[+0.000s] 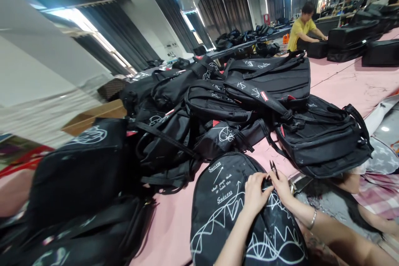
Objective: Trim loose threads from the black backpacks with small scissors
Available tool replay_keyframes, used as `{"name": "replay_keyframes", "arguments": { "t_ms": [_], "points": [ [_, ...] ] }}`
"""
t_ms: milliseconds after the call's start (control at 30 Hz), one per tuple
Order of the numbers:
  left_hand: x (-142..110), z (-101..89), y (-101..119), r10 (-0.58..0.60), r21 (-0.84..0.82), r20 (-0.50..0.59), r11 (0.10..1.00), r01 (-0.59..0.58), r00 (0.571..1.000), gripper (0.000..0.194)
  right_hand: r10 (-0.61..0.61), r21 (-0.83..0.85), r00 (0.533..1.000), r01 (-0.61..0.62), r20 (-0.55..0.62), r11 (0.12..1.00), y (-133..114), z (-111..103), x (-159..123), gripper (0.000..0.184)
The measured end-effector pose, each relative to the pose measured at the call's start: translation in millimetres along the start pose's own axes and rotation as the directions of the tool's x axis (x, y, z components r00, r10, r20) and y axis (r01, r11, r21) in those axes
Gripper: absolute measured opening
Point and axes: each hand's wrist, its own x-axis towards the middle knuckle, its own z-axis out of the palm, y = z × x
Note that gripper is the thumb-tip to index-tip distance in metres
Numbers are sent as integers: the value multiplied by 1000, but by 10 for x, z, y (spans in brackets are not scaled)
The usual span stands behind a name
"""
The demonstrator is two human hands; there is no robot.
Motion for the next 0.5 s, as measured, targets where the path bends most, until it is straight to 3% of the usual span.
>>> {"name": "replay_keyframes", "arguments": {
  "t_ms": [100,267,400,500],
  "points": [
    [117,176,-14,-104,30,-61,994,106,993,9,-16,-42,1000,16,2,999,43,-57,39,40],
    [180,200,-46,-160,69,-106,983,168,981,12,4,-117,1000,-3,5,993,194,-160,132,43],
    [386,-24,-119,-173,162,-179,966,203,969,14,-4,-152,990,26,141,988,223,-119,117,39],
    [749,-397,-346,-260,225,-283,918,328,923,21,-44,-230,953,117,299,966,74,-41,53,30]
  ]
}}
